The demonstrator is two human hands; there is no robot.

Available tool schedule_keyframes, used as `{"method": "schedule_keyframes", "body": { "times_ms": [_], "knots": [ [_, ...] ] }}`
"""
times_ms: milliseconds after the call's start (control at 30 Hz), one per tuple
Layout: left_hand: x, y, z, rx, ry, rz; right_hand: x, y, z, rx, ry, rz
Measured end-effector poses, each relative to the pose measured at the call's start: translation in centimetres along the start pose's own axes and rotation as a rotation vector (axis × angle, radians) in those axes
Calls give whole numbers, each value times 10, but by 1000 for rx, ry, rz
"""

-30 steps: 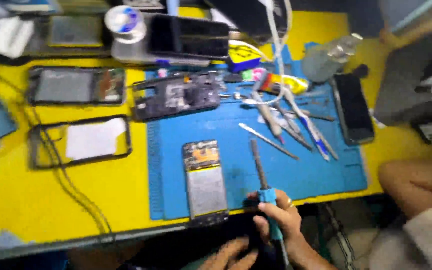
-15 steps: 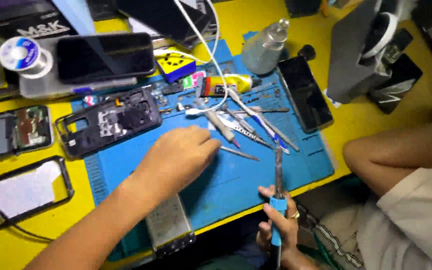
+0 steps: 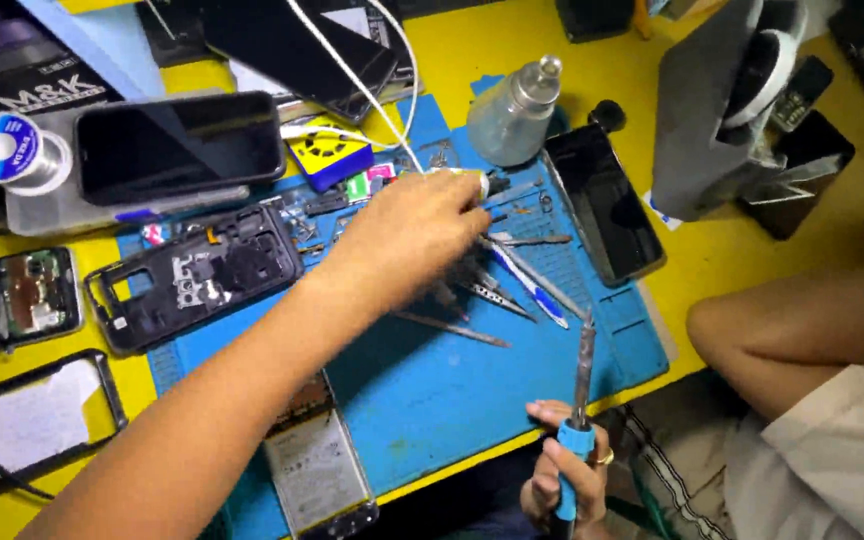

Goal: Repairing a mobile phone by soldering internal components and assembling the device on a workbench.

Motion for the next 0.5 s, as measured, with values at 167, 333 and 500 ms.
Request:
{"method": "schedule_keyframes", "body": {
  "times_ms": [167,333,500],
  "knots": [
    [-32,42,4,71,260,-36,-3,1,2,-9,8,-4],
    [-73,64,-22,75,-21,-77,13,-15,-3,132,-53,79],
    [-85,57,-25,-61,-108,-98,-6,0,0,137,-168,44]
  ]
}}
Point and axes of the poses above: each hand's wrist, its own y-axis away from the middle knuckle, its own z-axis out of the back of the hand, x = y × z, the point moved 9 cm from there along -y, towards the middle knuckle, and after that the axes turned 6 degrees about x, right-handed, at the moved point
